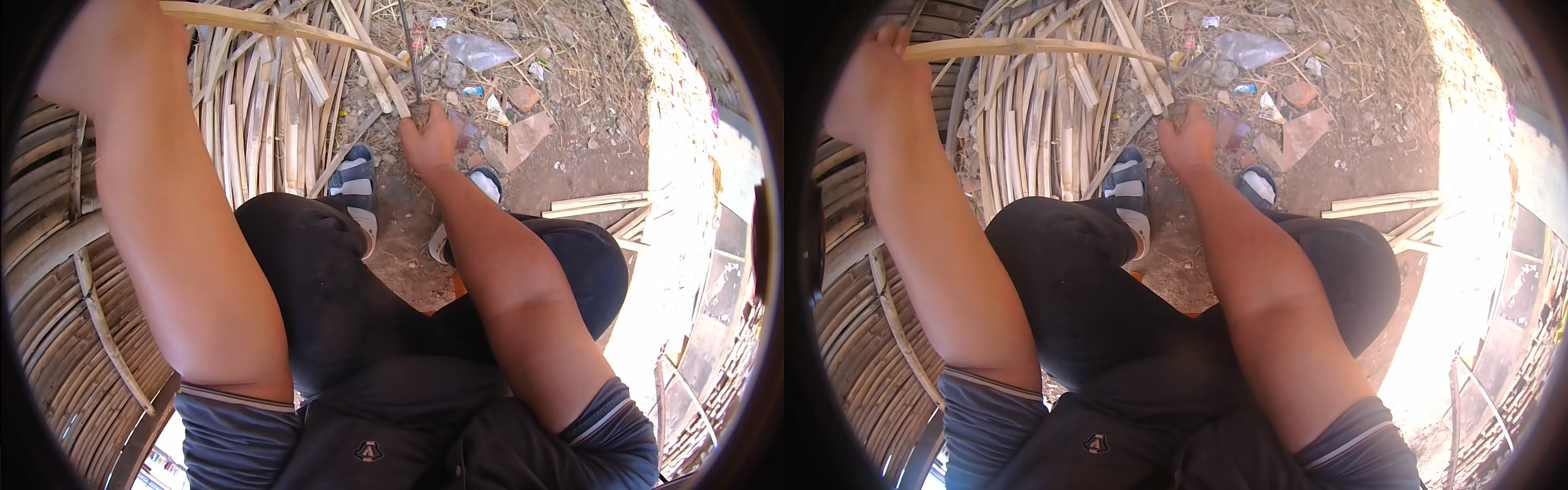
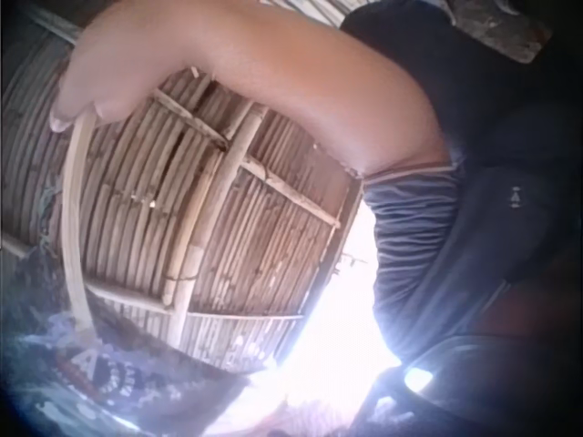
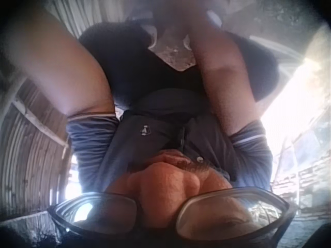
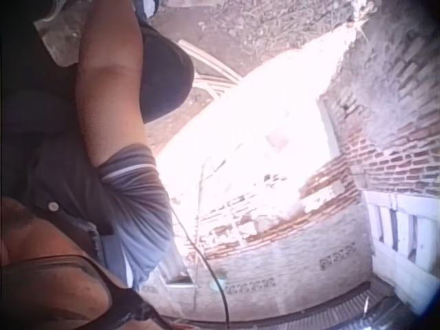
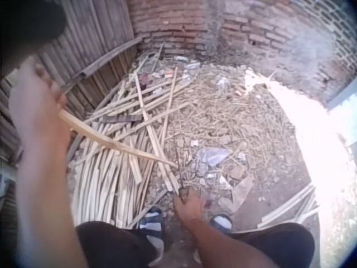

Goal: The person carves a thin strip of bamboo using a large blade, shaving off layers to smooth the surface while holding the bamboo by hand.

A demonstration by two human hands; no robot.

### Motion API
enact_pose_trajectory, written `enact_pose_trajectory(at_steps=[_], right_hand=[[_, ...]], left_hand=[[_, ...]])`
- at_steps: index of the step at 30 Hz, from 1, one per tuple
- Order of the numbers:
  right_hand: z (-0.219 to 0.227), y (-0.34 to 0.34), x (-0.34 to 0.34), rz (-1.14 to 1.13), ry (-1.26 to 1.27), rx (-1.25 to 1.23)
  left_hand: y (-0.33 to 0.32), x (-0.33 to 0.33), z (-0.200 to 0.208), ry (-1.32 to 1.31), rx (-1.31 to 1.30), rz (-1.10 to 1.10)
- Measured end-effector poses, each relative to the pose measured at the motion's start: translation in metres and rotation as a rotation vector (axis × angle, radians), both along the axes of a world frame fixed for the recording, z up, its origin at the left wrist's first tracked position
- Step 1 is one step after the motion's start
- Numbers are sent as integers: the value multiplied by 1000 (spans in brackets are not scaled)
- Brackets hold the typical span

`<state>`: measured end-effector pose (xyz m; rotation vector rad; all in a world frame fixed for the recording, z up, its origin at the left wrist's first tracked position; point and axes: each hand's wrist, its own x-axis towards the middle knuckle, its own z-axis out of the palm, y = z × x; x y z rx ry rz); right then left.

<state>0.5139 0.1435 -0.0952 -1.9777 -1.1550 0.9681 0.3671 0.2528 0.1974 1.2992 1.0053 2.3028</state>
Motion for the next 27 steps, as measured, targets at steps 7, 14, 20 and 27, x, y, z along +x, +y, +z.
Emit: enact_pose_trajectory(at_steps=[7,14,20,27], right_hand=[[-49,-8,18,52,-59,-348],[-28,-14,7,-25,184,-236],[-44,23,8,55,290,-262],[-23,26,5,-91,634,-342]], left_hand=[[5,-16,-1,-2,-59,-58],[5,-77,12,-8,-126,-141],[8,-92,12,7,-165,-184],[23,-103,6,115,-279,-89]])
